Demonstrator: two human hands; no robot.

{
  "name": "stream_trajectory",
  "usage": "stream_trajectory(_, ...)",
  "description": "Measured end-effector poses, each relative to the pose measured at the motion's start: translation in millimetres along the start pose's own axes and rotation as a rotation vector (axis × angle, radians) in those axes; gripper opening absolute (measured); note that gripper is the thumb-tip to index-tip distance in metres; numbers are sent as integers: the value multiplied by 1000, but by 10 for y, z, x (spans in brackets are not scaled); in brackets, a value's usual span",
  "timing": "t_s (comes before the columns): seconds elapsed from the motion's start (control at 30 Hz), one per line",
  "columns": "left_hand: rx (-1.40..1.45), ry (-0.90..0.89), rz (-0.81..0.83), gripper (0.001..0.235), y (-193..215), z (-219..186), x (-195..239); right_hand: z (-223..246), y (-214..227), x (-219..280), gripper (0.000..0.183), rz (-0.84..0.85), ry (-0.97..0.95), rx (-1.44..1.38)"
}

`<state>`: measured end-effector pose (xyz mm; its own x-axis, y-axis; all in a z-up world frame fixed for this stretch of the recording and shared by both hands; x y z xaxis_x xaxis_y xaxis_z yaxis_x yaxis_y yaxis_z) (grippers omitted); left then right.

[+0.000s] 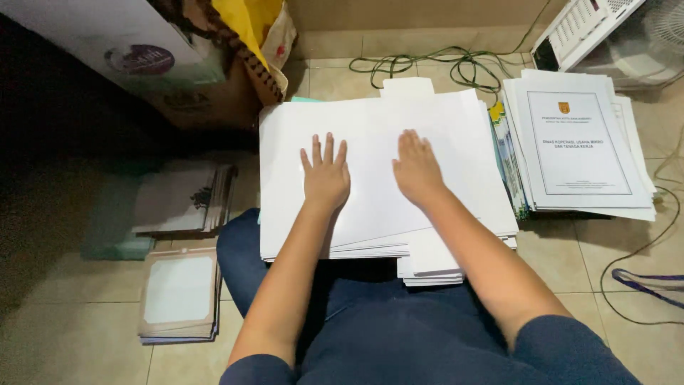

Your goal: The person sits on the floor and repeatedly picks up sheets of paper from a pile on their lap, aligns them, and places them onto a stack on the floor to their right. They continue this process throughout the clip.

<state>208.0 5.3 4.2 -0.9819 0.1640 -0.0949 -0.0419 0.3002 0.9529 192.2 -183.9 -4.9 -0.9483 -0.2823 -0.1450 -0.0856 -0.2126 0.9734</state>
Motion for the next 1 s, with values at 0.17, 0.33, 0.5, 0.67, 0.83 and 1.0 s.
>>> stream_trajectory(0.17, 116, -14, 23, 56, -192, -156, -80, 579, -164, -330, 59, -4, 116, -87)
stream_trajectory(0.33, 50, 149, -74, 61, -65, 360, -41, -277, -18, -91, 63, -17, -78, -74)
stream_trajectory(0.5, -62, 183, -128, 65, 56, 602, 85, -886, 103, 137, 66, -34, -230, 29)
stream_trajectory(0.67, -51, 56, -34, 60, -1, -28, 47, -71, -227, -232, 66, 9, -140, 126)
stream_trajectory(0.83, 86, 96, 113, 58, -48, -133, 39, 337, -146, -350, 64, -3, 53, -94)
stream_trajectory(1.0, 12, 216, -51, 62, 4, 483, 175, -653, 86, 79, 65, -31, -161, -8)
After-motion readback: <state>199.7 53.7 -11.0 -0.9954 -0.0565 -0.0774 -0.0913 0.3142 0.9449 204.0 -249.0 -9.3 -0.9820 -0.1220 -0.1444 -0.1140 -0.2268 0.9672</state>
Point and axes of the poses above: each hand's wrist, its own x-axis away from the middle knuckle, its own y-axis out of the back of the hand, z = x × y, the point moved 8 cm from there along -x, towards the middle knuckle, and after that the axes turned 10 degrees about y, right-handed, at the moved point
